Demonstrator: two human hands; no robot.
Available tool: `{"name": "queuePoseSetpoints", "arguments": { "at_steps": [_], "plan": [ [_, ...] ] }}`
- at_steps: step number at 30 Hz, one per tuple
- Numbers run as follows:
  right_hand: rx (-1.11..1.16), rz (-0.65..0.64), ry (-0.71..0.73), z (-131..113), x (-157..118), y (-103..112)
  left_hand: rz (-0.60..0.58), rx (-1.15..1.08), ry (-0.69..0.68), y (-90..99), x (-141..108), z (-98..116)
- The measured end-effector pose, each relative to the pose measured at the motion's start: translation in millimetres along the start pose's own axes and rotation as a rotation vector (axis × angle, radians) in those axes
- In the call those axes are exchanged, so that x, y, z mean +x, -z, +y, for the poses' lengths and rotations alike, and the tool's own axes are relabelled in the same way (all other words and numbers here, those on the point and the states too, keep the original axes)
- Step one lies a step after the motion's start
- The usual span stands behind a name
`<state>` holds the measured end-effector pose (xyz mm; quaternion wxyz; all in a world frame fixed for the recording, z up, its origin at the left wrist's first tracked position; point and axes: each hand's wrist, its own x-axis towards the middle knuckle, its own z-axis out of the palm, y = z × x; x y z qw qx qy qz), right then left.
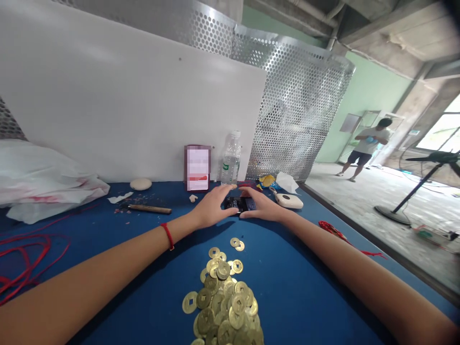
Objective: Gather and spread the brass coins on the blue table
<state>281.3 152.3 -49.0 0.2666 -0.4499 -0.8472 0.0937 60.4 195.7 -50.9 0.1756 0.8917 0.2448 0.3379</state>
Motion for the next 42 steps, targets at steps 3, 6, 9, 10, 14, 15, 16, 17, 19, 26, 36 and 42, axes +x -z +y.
{"name": "queuePoseSetpoints", "arguments": {
  "at_steps": [3, 6, 9, 10, 14, 15, 16, 17, 19, 26, 36, 42],
  "plan": [
    [0.045, -0.047, -0.035, -1, 1, 18, -0.107, 0.003, 0.067, -8.0, -5, -9],
    [-0.069, -0.167, -0.132, 4, 0, 49, -0.15, 0.012, 0.104, -9.5, -8, -16],
    [-0.194, -0.27, -0.252, 17, -6, 75, -0.154, -0.003, 0.096, -9.3, -7, -16],
    [-0.223, -0.296, -0.291, 22, -9, 79, -0.151, -0.01, 0.094, -9.5, -7, -16],
    [-0.11, -0.369, -0.268, 39, -17, 77, -0.141, -0.017, 0.088, -11.0, -6, -18],
    [-0.057, -0.376, -0.247, 42, -19, 74, -0.143, -0.012, 0.086, -11.3, -6, -19],
    [-0.014, -0.376, -0.232, 46, -20, 71, -0.147, -0.006, 0.086, -11.5, -6, -20],
    [0.019, -0.372, -0.224, 49, -22, 69, -0.152, 0.0, 0.086, -11.5, -6, -20],
    [0.047, -0.353, -0.213, 53, -24, 65, -0.164, 0.008, 0.086, -11.2, -6, -20],
    [-0.006, -0.243, -0.17, 57, -33, 60, -0.17, -0.011, 0.06, -10.4, -6, -22],
    [-0.042, -0.136, -0.248, 65, -54, 71, -0.164, -0.042, 0.044, -4.4, -8, -25],
    [-0.111, 0.06, -0.321, 66, -72, 70, -0.19, -0.064, 0.038, -2.0, -10, -26]
  ]
}}
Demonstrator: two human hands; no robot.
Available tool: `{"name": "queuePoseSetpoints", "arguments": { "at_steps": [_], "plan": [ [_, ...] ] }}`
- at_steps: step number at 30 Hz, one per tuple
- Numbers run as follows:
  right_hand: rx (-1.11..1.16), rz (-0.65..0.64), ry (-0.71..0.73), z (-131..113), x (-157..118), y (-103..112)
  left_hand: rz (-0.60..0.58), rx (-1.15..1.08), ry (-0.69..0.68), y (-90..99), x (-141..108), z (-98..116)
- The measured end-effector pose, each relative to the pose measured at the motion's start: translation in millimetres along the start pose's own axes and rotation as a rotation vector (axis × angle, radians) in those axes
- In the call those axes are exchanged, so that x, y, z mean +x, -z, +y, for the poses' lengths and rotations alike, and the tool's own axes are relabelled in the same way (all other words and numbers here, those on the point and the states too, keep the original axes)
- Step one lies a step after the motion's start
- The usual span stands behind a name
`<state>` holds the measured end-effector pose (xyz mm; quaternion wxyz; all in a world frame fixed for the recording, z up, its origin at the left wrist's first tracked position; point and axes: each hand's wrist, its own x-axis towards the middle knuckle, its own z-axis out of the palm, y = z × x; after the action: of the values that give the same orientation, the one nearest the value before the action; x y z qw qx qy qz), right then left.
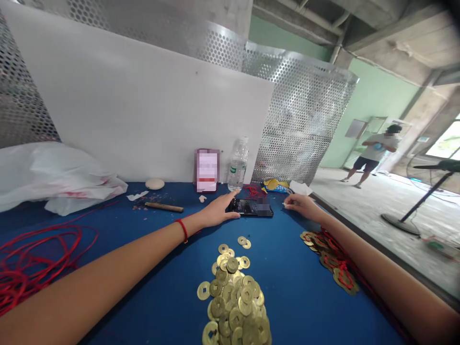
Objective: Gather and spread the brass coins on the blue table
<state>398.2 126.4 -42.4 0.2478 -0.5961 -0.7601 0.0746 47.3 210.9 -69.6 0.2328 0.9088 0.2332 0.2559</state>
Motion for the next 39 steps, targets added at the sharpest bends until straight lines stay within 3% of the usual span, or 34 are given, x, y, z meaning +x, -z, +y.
{"name": "queuePoseSetpoints", "arguments": {
  "at_steps": [7, 12, 14, 16, 20, 22, 26, 34, 39],
  "plan": [
    [0.096, 0.355, -0.01, -15, 3, 12, 0.012, -0.024, 0.051, -0.2, 0, 1],
    [0.27, 0.711, -0.123, -22, 5, 28, 0.016, -0.024, 0.068, 0.6, 0, 3],
    [0.323, 0.784, -0.16, -18, 4, 31, 0.018, -0.022, 0.064, 0.8, 0, 4],
    [0.358, 0.725, -0.181, -12, 2, 33, 0.021, -0.021, 0.059, 1.0, 0, 5],
    [0.308, 0.388, -0.136, -4, -2, 32, 0.026, -0.017, 0.061, 1.4, 0, 7],
    [0.215, 0.289, -0.111, -4, -2, 31, 0.024, -0.016, 0.061, 1.4, 0, 7],
    [0.03, 0.223, -0.09, -11, -3, 28, 0.019, -0.015, 0.06, 1.0, 1, 6],
    [-0.505, -0.06, 0.014, -32, -10, 37, 0.014, -0.01, 0.078, 1.0, 2, 7],
    [-0.667, -0.178, 0.042, -55, -10, 41, 0.015, -0.009, 0.071, 1.3, 2, 7]
  ]
}}
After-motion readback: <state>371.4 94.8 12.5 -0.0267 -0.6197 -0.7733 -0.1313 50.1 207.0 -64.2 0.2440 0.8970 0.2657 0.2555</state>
